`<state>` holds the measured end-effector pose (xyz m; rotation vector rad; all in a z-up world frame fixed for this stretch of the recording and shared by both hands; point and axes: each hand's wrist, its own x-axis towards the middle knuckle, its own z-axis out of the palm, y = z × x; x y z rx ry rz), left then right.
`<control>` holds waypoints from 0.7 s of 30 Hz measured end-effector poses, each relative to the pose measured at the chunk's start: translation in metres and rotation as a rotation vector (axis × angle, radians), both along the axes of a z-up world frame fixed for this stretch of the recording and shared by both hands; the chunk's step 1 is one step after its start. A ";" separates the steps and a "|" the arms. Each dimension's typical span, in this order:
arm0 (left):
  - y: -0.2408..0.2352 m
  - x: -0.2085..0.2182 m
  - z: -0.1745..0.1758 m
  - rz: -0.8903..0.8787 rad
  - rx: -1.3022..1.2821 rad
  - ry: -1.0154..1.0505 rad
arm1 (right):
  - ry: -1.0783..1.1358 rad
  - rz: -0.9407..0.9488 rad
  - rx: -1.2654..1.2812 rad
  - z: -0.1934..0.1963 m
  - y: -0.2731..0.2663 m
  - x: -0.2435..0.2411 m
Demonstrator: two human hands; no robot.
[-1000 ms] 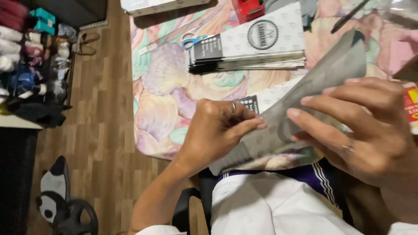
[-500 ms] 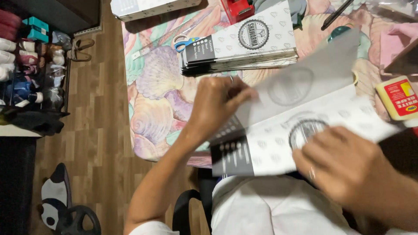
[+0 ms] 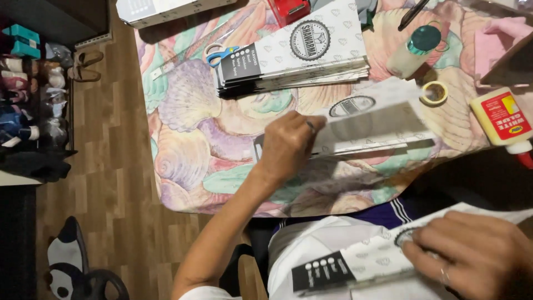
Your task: Folding and stacking paper shawarma wrappers on a table
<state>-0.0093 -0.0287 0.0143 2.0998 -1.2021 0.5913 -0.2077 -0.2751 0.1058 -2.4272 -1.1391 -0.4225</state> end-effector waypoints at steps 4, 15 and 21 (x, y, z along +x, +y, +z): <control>-0.004 -0.023 -0.003 0.064 0.352 -0.003 | 0.255 -0.004 -0.035 -0.009 -0.012 0.023; 0.005 -0.058 0.055 -0.241 0.532 0.563 | 0.282 -0.067 -0.166 -0.063 -0.011 0.081; 0.005 -0.062 0.032 -0.157 0.218 0.672 | 0.183 -0.053 -0.021 -0.039 0.002 0.087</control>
